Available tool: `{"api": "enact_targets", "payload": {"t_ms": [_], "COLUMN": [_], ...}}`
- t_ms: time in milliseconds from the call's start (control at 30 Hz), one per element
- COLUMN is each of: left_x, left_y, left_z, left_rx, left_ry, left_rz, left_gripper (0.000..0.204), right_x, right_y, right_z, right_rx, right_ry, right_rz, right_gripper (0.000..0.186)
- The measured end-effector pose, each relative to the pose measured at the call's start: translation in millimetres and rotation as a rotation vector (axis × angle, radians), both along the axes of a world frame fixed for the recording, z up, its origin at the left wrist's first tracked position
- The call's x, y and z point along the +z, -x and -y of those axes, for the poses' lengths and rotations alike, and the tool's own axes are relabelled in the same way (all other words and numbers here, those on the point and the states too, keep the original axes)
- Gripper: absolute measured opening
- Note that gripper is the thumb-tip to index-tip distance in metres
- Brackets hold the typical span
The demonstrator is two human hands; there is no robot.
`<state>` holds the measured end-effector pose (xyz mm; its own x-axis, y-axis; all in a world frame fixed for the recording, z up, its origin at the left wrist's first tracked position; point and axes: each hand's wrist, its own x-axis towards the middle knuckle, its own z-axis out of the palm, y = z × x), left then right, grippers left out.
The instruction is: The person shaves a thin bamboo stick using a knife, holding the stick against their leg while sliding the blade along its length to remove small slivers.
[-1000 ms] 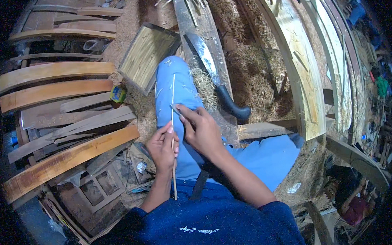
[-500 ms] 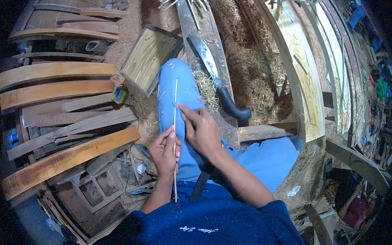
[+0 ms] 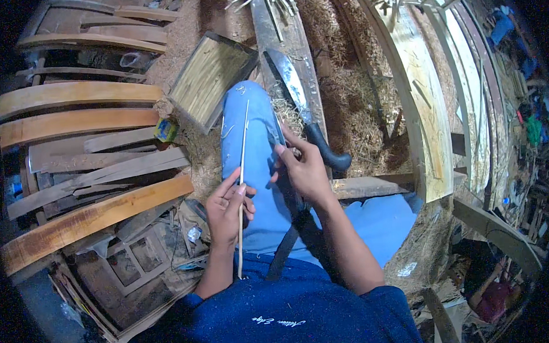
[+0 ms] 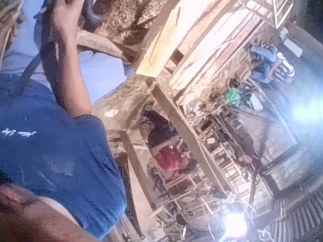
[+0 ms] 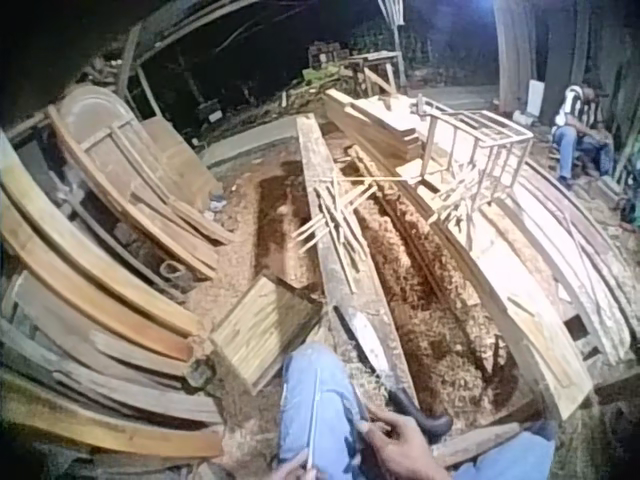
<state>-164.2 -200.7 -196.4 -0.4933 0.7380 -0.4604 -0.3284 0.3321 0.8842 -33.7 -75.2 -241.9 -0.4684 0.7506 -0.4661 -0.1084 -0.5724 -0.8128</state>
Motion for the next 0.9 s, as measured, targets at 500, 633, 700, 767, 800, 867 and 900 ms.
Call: {"api": "enact_targets", "payload": {"t_ms": [500, 633, 700, 767, 800, 867, 900], "left_x": [3.2, 1.4, 2.4, 3.6, 3.9, -0.8, -2.8], "left_y": [-2.3, -3.4, -4.2, -6.2, -6.6, -5.3, -4.8], "left_z": [-17.0, -17.6, -20.5, -21.6, -21.8, -19.0, -17.2], "left_rx": [0.065, 0.070, 0.098, 0.096, 0.094, 0.090, 0.087], "left_ry": [0.175, 0.137, 0.154, 0.164, 0.174, 0.137, 0.100], "left_rz": [-0.086, -0.081, -0.079, -0.103, -0.127, -0.118, -0.109], "left_gripper": [0.031, 0.031, 0.029, 0.028, 0.028, 0.027, 0.027], "right_x": [23.5, 29.4, 28.2, 28.5, 28.9, 28.5, 27.5], "right_y": [-12.7, -14.3, -14.8, -13.4, -12.3, -10.1, -10.0], "right_z": [60.7, 65.4, 66.6, 66.7, 66.0, 64.7, 64.9], "right_rx": [0.236, 0.239, 0.246, 0.218, 0.218, 0.215, 0.216], "right_ry": [-0.601, -0.581, -0.587, -0.583, -0.582, -0.567, -0.566], "right_rz": [0.367, 0.400, 0.412, 0.398, 0.398, 0.398, 0.399], "right_gripper": [0.036, 0.039, 0.039, 0.039, 0.039, 0.039, 0.039]}}
